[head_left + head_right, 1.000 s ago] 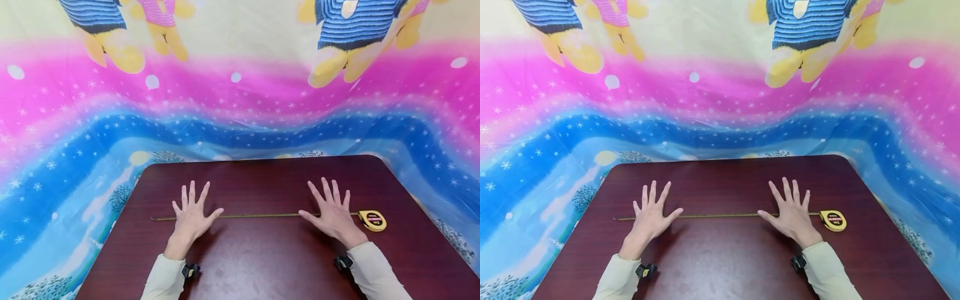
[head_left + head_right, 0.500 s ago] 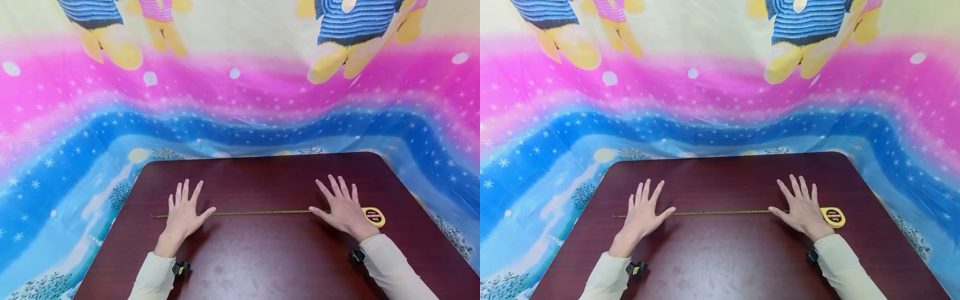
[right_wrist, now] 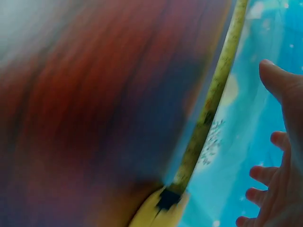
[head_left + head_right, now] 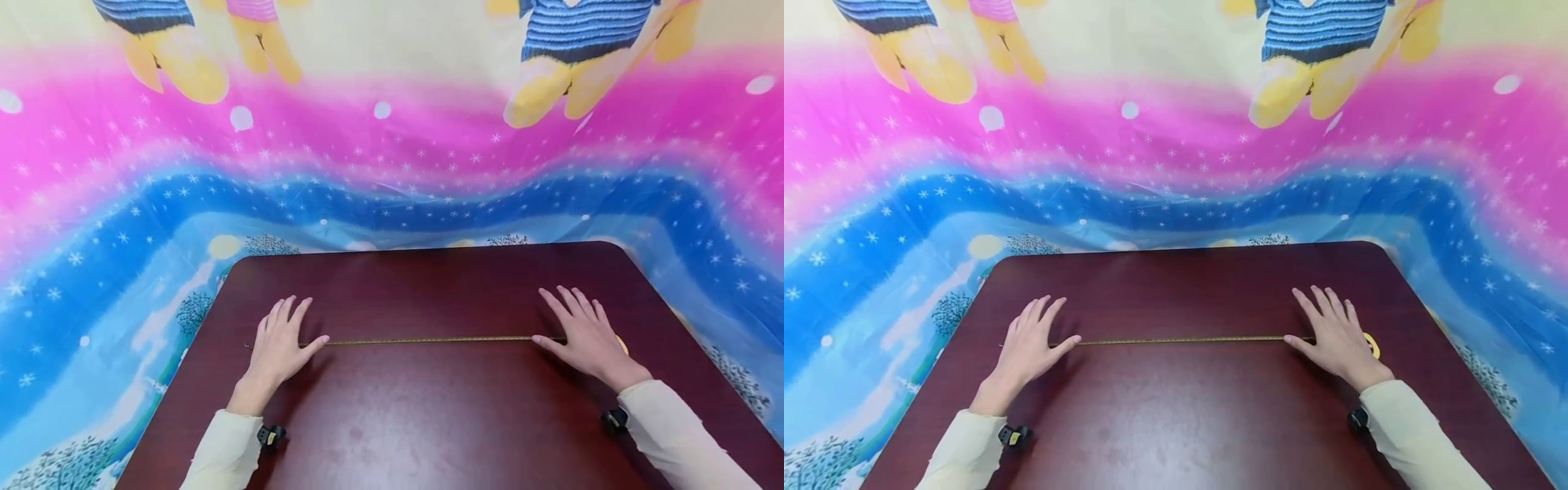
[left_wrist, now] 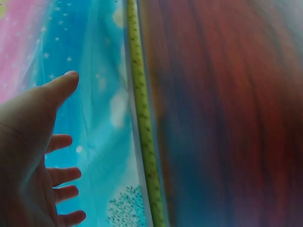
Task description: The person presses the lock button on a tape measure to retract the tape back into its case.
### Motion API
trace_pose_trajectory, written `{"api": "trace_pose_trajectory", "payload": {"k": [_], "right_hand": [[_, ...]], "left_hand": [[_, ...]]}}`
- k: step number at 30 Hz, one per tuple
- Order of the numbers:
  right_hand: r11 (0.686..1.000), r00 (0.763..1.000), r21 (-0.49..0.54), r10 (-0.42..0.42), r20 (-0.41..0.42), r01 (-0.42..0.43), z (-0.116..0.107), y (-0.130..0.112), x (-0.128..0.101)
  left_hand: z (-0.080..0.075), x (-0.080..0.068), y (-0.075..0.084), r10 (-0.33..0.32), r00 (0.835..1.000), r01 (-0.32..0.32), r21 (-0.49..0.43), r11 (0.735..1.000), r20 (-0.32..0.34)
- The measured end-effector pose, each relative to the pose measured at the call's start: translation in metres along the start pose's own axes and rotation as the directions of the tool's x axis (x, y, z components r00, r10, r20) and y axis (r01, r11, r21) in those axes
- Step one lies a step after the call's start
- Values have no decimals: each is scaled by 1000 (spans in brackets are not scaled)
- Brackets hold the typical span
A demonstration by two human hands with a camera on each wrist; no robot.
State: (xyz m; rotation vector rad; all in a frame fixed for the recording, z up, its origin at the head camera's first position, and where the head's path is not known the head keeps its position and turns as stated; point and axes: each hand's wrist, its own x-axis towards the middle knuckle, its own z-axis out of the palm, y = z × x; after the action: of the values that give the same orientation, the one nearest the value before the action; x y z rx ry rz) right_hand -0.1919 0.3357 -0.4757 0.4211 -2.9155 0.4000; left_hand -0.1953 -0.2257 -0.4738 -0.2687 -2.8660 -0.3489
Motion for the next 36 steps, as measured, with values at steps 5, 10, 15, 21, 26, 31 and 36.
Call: {"api": "trace_pose_trajectory", "payload": {"k": [5, 10, 15, 21, 26, 31, 36], "right_hand": [[1000, 1000, -3, 24, 13, -24, 1, 19, -14], [999, 999, -10, 36, 34, -35, 0, 35, -22], [999, 996, -21, 37, 80, -35, -8, 47, -24], [999, 986, -5, 47, 159, -47, -8, 57, -27], [998, 984, 53, 29, 175, -39, -9, 64, -30], [997, 984, 77, -3, 176, -11, -15, 69, -31], [998, 988, 55, -31, 153, 23, -18, 75, -34]], "left_hand": [[0, -3, -16, -12, 1000, 12, -5, 1000, 8], [-3, -6, -35, -43, 999, 43, 5, 999, 20], [-8, -7, -53, -64, 997, 64, 20, 998, 31], [-12, -12, -73, -89, 994, 89, 7, 996, 56], [-11, -20, -85, -93, 993, 95, -19, 995, 73], [-7, -28, -96, -116, 989, 118, -23, 993, 97], [-4, -27, -104, -105, 987, 110, -32, 993, 120]]}}
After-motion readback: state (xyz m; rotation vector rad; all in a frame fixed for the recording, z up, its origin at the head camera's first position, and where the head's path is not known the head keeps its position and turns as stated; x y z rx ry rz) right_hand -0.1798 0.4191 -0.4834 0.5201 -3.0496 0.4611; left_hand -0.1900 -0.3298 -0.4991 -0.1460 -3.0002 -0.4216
